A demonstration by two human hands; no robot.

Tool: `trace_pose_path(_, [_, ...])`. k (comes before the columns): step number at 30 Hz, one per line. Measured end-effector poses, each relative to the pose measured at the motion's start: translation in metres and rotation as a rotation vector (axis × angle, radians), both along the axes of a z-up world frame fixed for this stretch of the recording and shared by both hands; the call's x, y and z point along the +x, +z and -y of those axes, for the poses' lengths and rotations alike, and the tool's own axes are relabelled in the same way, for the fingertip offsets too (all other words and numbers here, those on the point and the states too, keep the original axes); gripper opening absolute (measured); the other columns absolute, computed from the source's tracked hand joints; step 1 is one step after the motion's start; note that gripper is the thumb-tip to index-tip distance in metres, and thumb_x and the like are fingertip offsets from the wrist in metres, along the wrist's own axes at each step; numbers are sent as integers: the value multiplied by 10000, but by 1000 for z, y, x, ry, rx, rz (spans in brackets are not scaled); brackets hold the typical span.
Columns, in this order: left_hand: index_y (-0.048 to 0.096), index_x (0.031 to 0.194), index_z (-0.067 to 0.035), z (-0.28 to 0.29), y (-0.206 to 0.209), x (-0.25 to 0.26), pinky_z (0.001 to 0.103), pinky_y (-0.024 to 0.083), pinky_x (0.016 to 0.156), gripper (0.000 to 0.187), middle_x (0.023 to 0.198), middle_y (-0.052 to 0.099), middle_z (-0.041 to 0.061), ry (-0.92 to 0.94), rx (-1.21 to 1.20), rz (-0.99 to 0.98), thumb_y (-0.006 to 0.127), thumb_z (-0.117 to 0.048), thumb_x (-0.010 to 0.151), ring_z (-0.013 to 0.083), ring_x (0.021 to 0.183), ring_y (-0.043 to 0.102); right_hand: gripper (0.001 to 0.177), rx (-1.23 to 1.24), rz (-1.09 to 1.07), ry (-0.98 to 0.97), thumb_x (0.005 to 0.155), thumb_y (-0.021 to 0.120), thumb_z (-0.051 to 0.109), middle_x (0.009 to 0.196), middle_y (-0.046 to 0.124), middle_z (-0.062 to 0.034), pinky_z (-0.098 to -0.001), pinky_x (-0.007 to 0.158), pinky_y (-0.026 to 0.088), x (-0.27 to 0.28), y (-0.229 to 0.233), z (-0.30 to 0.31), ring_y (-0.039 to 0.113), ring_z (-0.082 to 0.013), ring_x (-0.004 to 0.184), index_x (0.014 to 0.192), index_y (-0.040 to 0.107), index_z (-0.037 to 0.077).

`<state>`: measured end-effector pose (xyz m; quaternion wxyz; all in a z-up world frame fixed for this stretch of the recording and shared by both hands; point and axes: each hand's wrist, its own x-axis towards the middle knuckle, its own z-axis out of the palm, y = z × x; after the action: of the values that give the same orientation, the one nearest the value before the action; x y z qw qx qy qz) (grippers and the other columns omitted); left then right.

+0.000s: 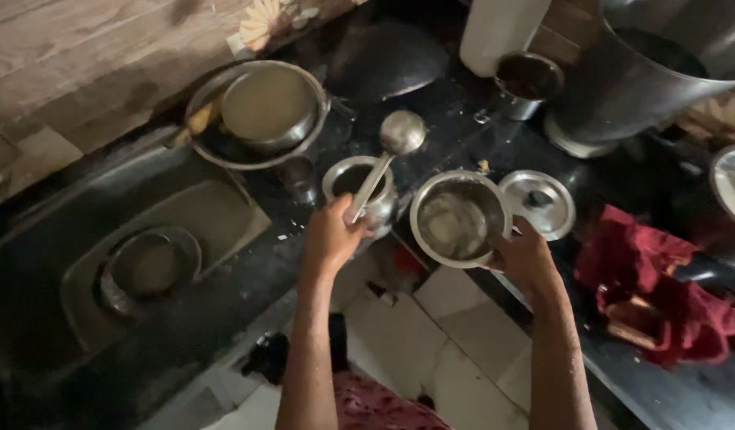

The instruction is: The person pours blended batter from a blender jar into a large bowl, scrapes the jar with a spatula, rinses the jar and lid at the sink, places them on a dish rack, then plugs in the blender base and sets the jar on it.

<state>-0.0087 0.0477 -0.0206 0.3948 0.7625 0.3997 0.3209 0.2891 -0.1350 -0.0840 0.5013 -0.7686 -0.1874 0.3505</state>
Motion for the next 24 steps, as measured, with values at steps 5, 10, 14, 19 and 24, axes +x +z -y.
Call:
trace_pose_path(5, [636, 1098, -32, -71, -30, 14, 483, 561, 744, 290, 1040, 738, 220, -138, 88, -29, 770, -186, 892, 410, 975, 727, 394, 51, 381, 194, 782, 789, 62, 1018, 721, -170, -358, 565, 619, -25, -5, -51, 720, -205, 755, 1139, 674, -61])
trace_pose_path(10, [628, 1108, -27, -122, -66, 36, 490, 567, 767, 303, 1010, 734, 230, -224, 48, -16, 763, -172, 880, 419, 965, 718, 410, -139, 33, -170, 881, 723, 163, 1025, 719, -164, -357, 617, 618, -51, 3, -75, 736, -223, 767, 1239, 622, -8])
trace_pose_path(14, [612, 1115, 1, -144, -86, 53, 515, 549, 779, 314, 1010, 717, 260, -271, 87, -39, 763, -152, 886, 462, 988, 681, 427, -192, -15, -307, 883, 699, 157, 1029, 724, -152, -350, 647, 628, -77, 24, -84, 744, -221, 782, 1278, 604, 26])
trace_pose_path(19, [602, 1165, -1, -145, -106, 58, 494, 571, 803, 349, 1042, 708, 269, -199, 84, -6, 738, -122, 867, 437, 1008, 694, 426, -78, -45, -342, 890, 676, 127, 963, 727, -188, -365, 663, 624, -87, 28, -82, 735, -249, 786, 1286, 611, -17])
trace_pose_path(24, [626, 1175, -36, -153, -106, 54, 499, 572, 771, 316, 1061, 737, 240, -255, 47, -55, 735, -125, 893, 428, 1016, 700, 460, -17, -43, -335, 882, 672, 119, 941, 735, -192, -389, 658, 631, -77, 11, -76, 738, -269, 788, 1318, 566, 22])
